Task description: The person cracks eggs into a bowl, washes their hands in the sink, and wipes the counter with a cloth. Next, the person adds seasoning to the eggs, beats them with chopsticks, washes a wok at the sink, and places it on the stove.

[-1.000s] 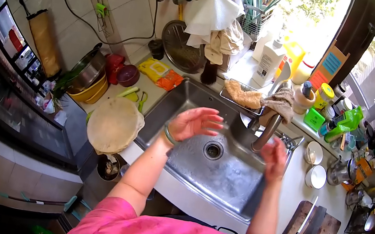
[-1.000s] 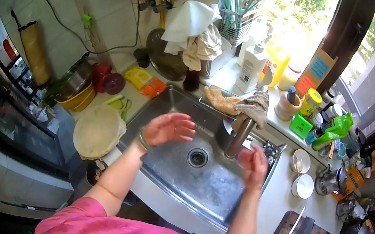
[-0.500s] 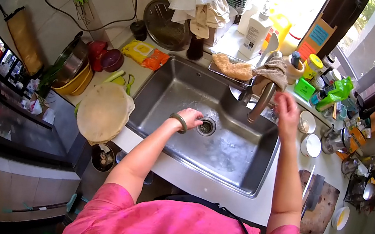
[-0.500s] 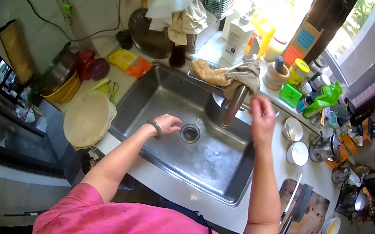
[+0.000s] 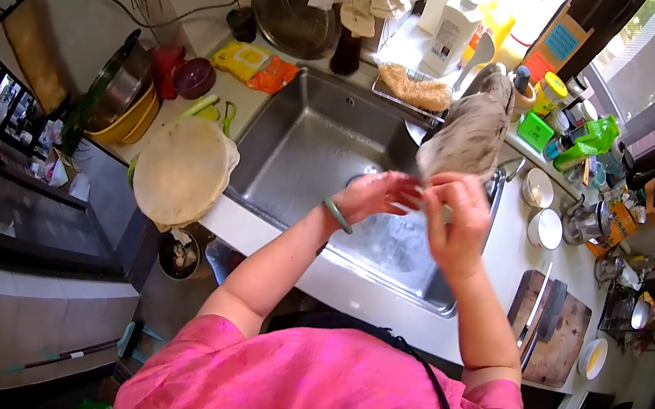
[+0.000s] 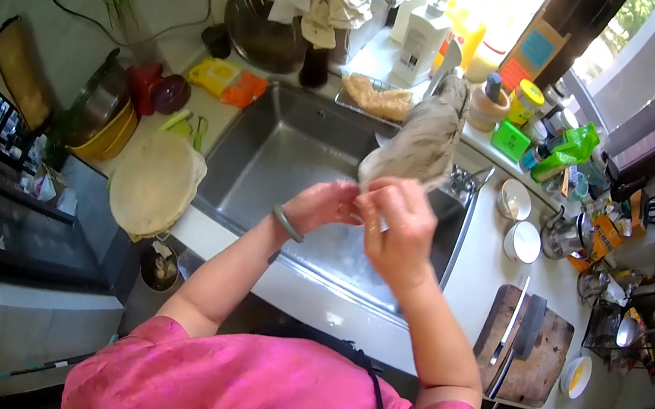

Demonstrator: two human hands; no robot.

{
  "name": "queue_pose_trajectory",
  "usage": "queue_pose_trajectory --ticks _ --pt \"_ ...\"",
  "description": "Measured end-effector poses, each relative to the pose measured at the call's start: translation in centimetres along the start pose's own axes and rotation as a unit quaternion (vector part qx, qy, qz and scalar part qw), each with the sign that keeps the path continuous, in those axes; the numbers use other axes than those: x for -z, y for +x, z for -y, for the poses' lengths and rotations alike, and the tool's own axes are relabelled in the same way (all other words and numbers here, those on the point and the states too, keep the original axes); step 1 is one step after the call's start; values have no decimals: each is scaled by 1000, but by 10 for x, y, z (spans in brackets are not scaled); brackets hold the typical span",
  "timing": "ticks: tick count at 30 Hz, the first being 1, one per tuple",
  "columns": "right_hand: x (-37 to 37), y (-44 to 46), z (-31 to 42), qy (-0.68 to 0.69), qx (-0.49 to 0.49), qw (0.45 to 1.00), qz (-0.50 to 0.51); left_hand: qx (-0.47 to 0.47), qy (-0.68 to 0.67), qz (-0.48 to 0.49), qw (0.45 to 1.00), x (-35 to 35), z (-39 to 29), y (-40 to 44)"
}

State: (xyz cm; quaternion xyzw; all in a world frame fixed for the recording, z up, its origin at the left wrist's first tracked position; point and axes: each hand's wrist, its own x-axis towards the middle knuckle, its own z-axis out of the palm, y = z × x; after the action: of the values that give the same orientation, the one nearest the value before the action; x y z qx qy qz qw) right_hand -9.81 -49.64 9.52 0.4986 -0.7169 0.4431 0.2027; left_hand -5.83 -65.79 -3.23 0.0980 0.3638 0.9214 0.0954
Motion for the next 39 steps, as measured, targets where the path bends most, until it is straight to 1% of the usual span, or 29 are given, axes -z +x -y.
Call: queue_pose_trajectory --ticks 2,3,4,6,8,9,10,11,12,13,14,15,16,17,18,19,20,22,26,28,30,31,32,33,34,35,36,38,39 --pt "-19 -28 9 72 -38 995 49 -22 -148 -36 988 -26 2 -4" --pt "-26 -41 12 102 -68 989 80 -44 -160 -56 984 -43 -1 -4" --pt "-33 -52 13 122 -75 985 97 -42 -165 -59 984 -36 3 -6" --pt "-39 -68 12 133 -82 980 124 -44 -78 -74 993 -22 10 -11" --pt "-38 -73 6 179 -126 967 129 -61 -106 -115 986 -15 17 -16" --pt "-39 -82 -4 196 -204 952 114 -93 -89 -147 981 -11 18 -19" --pt "-39 -91 -14 233 -354 898 120 -125 -70 -178 974 -8 18 -21" --pt "-44 -97 -29 291 -399 867 64 -147 -40 -216 964 -10 16 -23" --pt "-50 -96 -38 346 -440 829 8 -145 -40 -219 964 -11 14 -27" --pt "-54 -95 -42 347 -442 827 8 -137 152 -211 956 -11 10 -32" --pt "-60 -91 -42 374 -507 775 -55 -123 338 -195 912 -11 9 -36" --pt "-67 -87 -41 396 -565 714 -116 -132 320 -148 926 -16 11 -32" --pt "-80 -88 -40 400 -571 710 -104 -73 293 -114 947 -21 12 -32" --pt "-94 -101 -48 547 -586 596 -53 -55 273 -121 953 -18 26 -28" --pt "-102 -99 -44 673 -578 461 0 -37 253 -128 958 -18 40 -22" --pt "-112 -98 -35 646 -590 480 -62 -128 288 -222 923 -19 53 -19" --pt "-116 -86 -18 616 -597 498 -125 -139 325 -252 901 -22 52 -18" --pt "-121 -90 -23 590 -613 515 -107 -160 294 -324 885 -28 58 -9" --pt "-112 -112 -56 468 -664 581 41 -170 361 -316 861 -18 62 -5" --pt "-101 -122 -72 378 -670 627 119 -39 554 -252 793 -20 41 -11" --pt "-100 -133 -79 314 -623 712 77 -75 678 -228 694 -22 32 -12" --pt "-105 -150 -94 297 -535 788 66 -86 701 -214 674 -20 29 -11" --pt "-112 -168 -112 211 -513 831 45 -96 723 -202 654 -18 27 -11" --pt "-97 -159 -105 186 -512 835 80 -114 677 -188 702 -19 23 -11" --pt "-88 -158 -102 121 -505 851 77 -128 627 -173 749 -20 20 -10" --pt "-73 -153 -100 157 -485 856 88 -82 591 -149 788 -19 17 -10" --pt "-60 -147 -98 192 -464 859 100 -44 479 -99 871 -22 12 -11" --pt "-50 -141 -93 226 -387 894 12 46 260 -27 964 -31 2 -10" --pt "-40 -130 -84 382 -394 835 44 65 211 -15 975 -38 -5 -8"
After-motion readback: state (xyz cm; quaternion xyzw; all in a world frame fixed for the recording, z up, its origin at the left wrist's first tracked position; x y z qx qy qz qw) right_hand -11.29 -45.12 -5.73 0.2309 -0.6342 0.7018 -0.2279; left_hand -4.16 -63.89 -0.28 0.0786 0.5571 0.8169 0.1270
